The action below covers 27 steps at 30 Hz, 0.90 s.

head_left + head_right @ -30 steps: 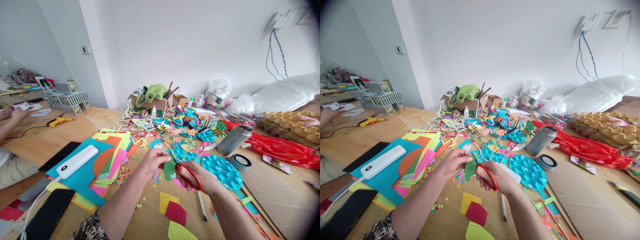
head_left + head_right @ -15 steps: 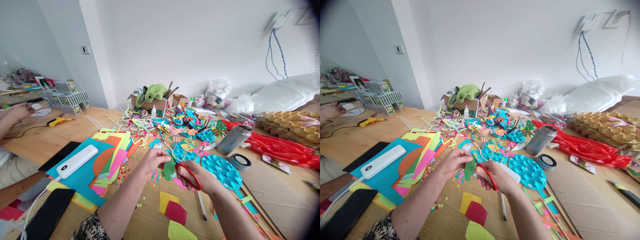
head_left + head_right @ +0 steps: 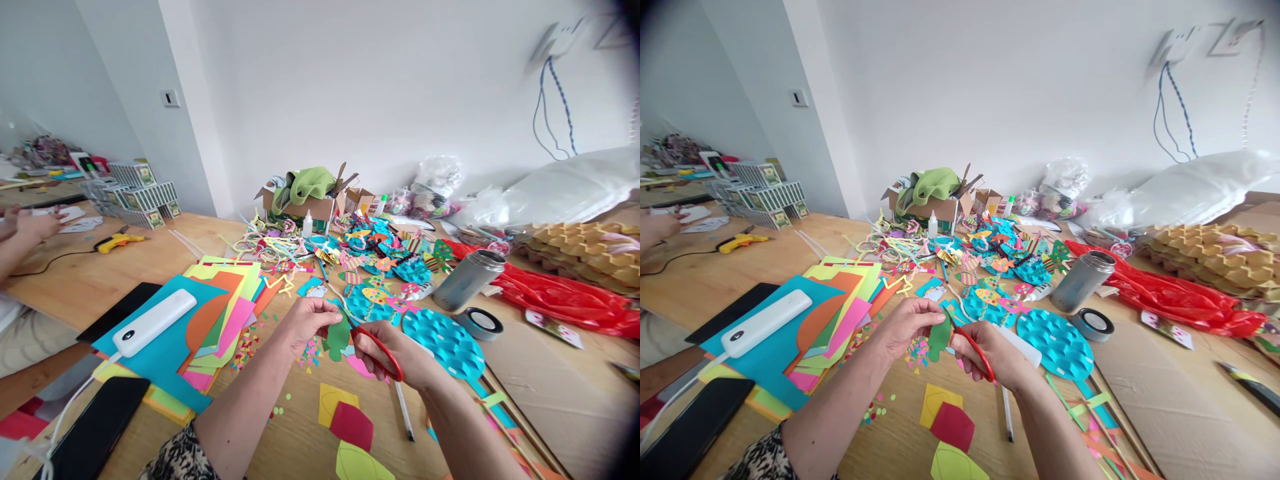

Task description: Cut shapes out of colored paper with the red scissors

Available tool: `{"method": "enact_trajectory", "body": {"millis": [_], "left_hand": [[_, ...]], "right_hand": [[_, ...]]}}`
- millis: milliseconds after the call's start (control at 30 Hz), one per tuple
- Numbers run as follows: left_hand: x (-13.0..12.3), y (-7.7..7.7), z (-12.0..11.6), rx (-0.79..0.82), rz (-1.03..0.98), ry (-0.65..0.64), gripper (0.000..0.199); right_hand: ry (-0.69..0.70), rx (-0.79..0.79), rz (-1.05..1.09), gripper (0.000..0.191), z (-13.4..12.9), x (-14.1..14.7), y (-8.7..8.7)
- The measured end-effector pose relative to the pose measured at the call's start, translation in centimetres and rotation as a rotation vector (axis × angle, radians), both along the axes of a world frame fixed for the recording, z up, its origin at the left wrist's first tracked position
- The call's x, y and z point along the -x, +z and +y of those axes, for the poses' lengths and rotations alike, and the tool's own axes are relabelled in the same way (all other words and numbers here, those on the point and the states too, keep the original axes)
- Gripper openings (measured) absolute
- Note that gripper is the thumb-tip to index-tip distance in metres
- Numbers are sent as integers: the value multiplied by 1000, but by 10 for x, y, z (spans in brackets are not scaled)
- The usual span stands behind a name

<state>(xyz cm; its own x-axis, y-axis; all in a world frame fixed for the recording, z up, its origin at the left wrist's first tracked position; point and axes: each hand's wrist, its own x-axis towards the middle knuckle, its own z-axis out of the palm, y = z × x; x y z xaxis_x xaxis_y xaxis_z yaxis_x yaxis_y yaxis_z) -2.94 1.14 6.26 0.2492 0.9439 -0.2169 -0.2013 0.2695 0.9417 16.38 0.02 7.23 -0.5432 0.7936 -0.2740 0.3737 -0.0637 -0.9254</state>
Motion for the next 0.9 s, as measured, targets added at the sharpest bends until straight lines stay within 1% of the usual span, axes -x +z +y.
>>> {"method": "enact_trajectory", "body": {"millis": [333, 433, 500, 600, 733, 833, 900], "left_hand": [[0, 2, 0, 4, -22, 7, 35], [2, 6, -1, 10, -24, -3, 36], [5, 12, -2, 24, -29, -14, 37], [11, 21, -1, 23, -46, -5, 37], [19, 32, -1, -17, -87, 22, 34], [21, 39, -4, -39, -85, 30, 31], [20, 45, -8, -54, -100, 24, 30]], "right_hand": [[3, -5, 12, 58, 1, -1, -1], [-28, -27, 2, 58, 1, -3, 1], [-58, -43, -6, 57, -1, -5, 7], [-91, -76, -8, 57, -5, -8, 22], [-127, -185, 2, 60, -18, -14, 50], [-183, -203, -13, 64, -36, -21, 75], [-219, -212, -52, 64, -52, -30, 88]]}}
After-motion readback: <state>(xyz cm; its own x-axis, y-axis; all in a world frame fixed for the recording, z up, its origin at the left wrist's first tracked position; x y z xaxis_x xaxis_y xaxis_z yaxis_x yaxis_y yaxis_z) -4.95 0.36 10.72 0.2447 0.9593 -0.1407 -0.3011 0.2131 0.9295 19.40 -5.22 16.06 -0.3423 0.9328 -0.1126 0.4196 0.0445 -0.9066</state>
